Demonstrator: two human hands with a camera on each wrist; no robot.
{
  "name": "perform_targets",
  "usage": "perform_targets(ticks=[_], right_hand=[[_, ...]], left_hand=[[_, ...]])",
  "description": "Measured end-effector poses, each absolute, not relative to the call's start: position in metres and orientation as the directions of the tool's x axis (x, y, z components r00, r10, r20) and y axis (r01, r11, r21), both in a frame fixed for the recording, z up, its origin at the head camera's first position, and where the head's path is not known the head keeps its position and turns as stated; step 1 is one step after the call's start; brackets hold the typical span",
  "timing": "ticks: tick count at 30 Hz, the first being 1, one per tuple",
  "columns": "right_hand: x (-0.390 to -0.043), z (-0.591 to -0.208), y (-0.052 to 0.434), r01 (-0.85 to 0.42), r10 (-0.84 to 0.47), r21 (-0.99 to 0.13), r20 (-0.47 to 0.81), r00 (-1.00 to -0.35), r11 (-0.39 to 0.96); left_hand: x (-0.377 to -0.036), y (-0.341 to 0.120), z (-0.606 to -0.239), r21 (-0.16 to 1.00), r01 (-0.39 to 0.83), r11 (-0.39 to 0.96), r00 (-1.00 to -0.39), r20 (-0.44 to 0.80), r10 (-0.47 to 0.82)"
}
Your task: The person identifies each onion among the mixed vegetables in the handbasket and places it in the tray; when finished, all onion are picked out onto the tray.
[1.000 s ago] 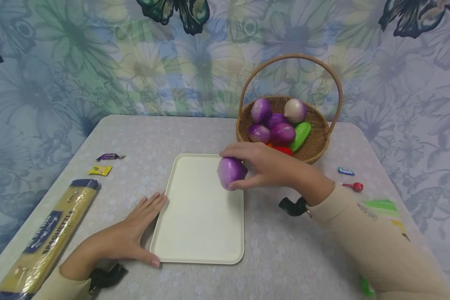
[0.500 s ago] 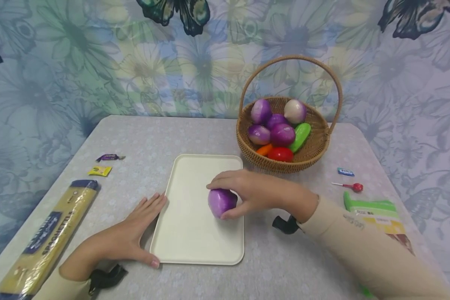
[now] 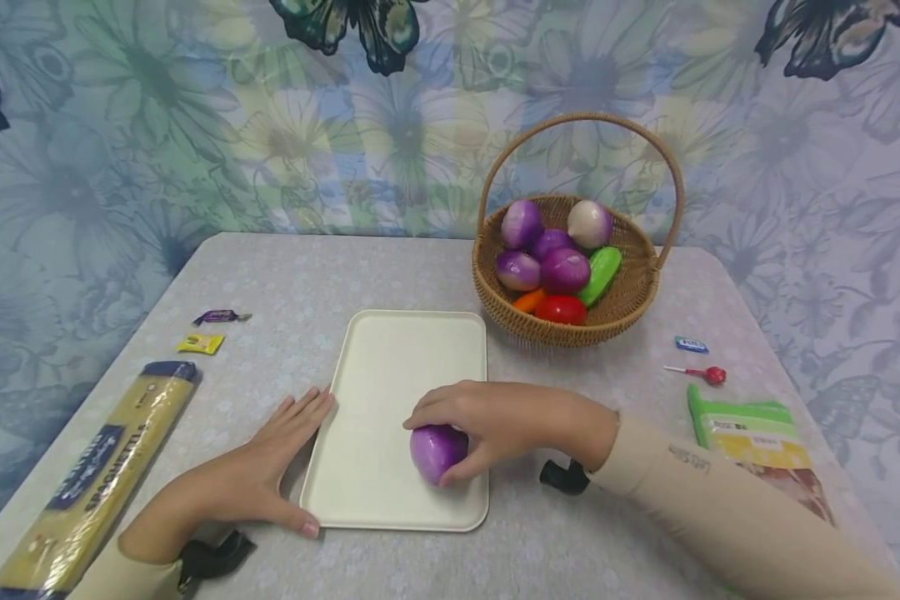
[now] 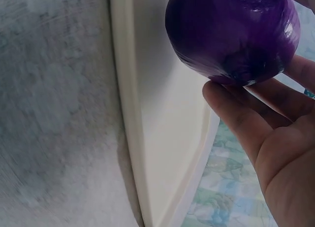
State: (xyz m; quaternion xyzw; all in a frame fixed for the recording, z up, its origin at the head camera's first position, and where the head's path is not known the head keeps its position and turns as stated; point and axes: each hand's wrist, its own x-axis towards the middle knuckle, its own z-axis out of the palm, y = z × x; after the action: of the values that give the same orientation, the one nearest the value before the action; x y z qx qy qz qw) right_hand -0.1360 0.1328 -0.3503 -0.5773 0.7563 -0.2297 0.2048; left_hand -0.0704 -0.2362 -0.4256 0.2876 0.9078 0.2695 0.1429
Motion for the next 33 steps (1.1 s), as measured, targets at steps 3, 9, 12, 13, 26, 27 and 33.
perform_targets(ticks=[3,9,12,13,26,27,33], right_hand=[[-0.135,-0.356,0.133,-0.78,-0.97,-0.586,-0.044,-0.238,0.218],[-0.136,-0.36,0.133,-0.781,-0.972,-0.59,-0.031,-0.232,0.205],[-0.136,-0.359,0.134,-0.78,-0.972,-0.591,-0.031,-0.231,0.204],[-0.136,-0.36,0.134,-0.779,-0.973,-0.593,-0.029,-0.23,0.202],[-0.131,-0.364,0.127,-0.759,-0.971,-0.611,-0.074,-0.228,0.225],[-0.131,-0.364,0.127,-0.757,-0.97,-0.611,-0.079,-0.231,0.23],[-0.132,-0.364,0.127,-0.766,-0.968,-0.598,-0.072,-0.241,0.236]], left_hand=[[-0.07,-0.237,-0.426,0.574,0.449,0.685,-0.792,-0.099,0.602],[-0.07,-0.237,-0.427,0.573,0.452,0.683,-0.792,-0.095,0.604],[-0.069,-0.237,-0.427,0.573,0.45,0.684,-0.792,-0.097,0.602],[-0.069,-0.237,-0.427,0.573,0.45,0.685,-0.793,-0.098,0.602],[-0.07,-0.236,-0.427,0.573,0.453,0.683,-0.793,-0.092,0.603],[-0.07,-0.236,-0.427,0.572,0.453,0.684,-0.793,-0.092,0.602],[-0.07,-0.236,-0.427,0.569,0.455,0.685,-0.793,-0.091,0.602]])
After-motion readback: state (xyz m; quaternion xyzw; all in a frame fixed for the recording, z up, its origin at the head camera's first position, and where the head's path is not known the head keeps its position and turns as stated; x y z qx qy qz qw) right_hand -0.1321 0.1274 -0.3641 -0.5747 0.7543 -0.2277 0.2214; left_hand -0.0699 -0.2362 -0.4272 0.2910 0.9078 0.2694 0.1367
